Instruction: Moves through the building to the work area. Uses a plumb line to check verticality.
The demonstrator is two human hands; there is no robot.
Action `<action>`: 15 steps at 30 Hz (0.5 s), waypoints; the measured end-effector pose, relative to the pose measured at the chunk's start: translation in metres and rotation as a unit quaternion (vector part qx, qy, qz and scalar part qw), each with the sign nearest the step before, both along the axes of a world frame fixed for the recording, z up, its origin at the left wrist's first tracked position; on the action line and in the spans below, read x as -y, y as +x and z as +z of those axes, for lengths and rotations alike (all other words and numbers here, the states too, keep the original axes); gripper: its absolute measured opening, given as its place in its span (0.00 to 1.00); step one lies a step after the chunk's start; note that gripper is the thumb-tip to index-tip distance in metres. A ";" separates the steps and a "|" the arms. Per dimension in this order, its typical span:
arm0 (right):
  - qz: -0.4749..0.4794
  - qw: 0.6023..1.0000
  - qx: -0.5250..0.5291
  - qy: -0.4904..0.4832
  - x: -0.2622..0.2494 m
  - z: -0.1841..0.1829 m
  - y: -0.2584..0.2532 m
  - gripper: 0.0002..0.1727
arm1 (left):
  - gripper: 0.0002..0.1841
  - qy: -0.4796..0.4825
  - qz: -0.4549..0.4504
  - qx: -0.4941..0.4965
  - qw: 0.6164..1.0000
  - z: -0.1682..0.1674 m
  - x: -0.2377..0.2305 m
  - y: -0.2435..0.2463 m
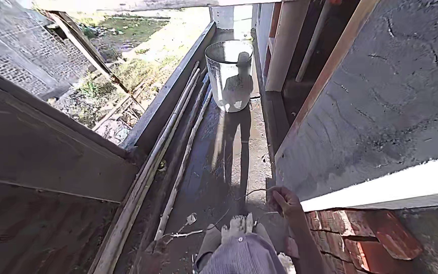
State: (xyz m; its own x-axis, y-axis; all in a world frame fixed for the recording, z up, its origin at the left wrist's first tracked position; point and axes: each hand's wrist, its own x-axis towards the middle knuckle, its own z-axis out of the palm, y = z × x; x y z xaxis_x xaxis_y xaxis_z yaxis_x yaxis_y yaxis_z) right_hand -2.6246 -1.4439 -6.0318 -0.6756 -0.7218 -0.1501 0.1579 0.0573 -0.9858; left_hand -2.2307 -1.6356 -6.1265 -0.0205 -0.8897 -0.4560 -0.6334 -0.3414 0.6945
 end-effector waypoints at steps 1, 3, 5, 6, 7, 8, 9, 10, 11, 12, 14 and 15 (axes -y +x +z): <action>0.010 1.000 -0.010 -0.006 0.025 0.015 -0.025 0.13 | 0.18 0.002 0.014 -0.018 1.000 0.010 0.015 -0.025; 0.026 0.999 -0.029 -0.022 0.072 0.045 -0.077 0.13 | 0.17 -0.011 0.037 -0.085 0.996 0.018 0.059 -0.088; 0.030 0.998 -0.052 -0.032 0.110 0.062 -0.125 0.13 | 0.15 -0.014 0.048 -0.150 0.987 0.015 0.111 -0.156; 0.027 0.997 -0.062 -0.038 0.127 0.064 -0.149 0.14 | 0.15 -0.006 0.050 -0.174 0.983 0.016 0.138 -0.197; 0.018 0.997 -0.066 -0.044 0.143 0.063 -0.172 0.14 | 0.14 0.004 0.053 -0.196 0.979 0.019 0.164 -0.239; 0.006 0.997 -0.063 -0.046 0.157 0.058 -0.194 0.14 | 0.13 0.011 0.049 -0.209 0.977 0.022 0.190 -0.281; -0.013 0.998 -0.049 -0.047 0.171 0.051 -0.214 0.15 | 0.13 0.018 0.037 -0.219 0.975 0.024 0.216 -0.322; -0.035 0.998 -0.034 -0.047 0.187 0.042 -0.237 0.15 | 0.13 0.021 0.017 -0.229 0.973 0.026 0.243 -0.365; -0.057 0.997 -0.021 -0.044 0.202 0.033 -0.260 0.15 | 0.14 0.020 0.001 -0.245 0.969 0.023 0.270 -0.408; -0.081 0.996 -0.004 -0.031 0.215 0.025 -0.276 0.15 | 0.14 0.018 -0.012 -0.256 0.966 0.022 0.290 -0.445; -0.123 0.992 0.014 -0.006 0.252 0.021 -0.319 0.15 | 0.14 0.009 -0.060 -0.281 0.958 0.035 0.342 -0.529; -0.140 0.990 0.025 0.008 0.267 0.025 -0.335 0.15 | 0.15 0.010 -0.094 -0.290 0.952 0.043 0.362 -0.568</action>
State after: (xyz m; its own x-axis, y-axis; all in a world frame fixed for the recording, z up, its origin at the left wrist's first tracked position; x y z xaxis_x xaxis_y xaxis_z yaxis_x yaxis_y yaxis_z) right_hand -2.9594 -1.7110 -6.0071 -0.8405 -0.5041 -0.1986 0.2189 0.0193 -0.9755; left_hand -2.7983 -1.9976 -6.0836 -0.4320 -0.8367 -0.3365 -0.1974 -0.2763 0.9406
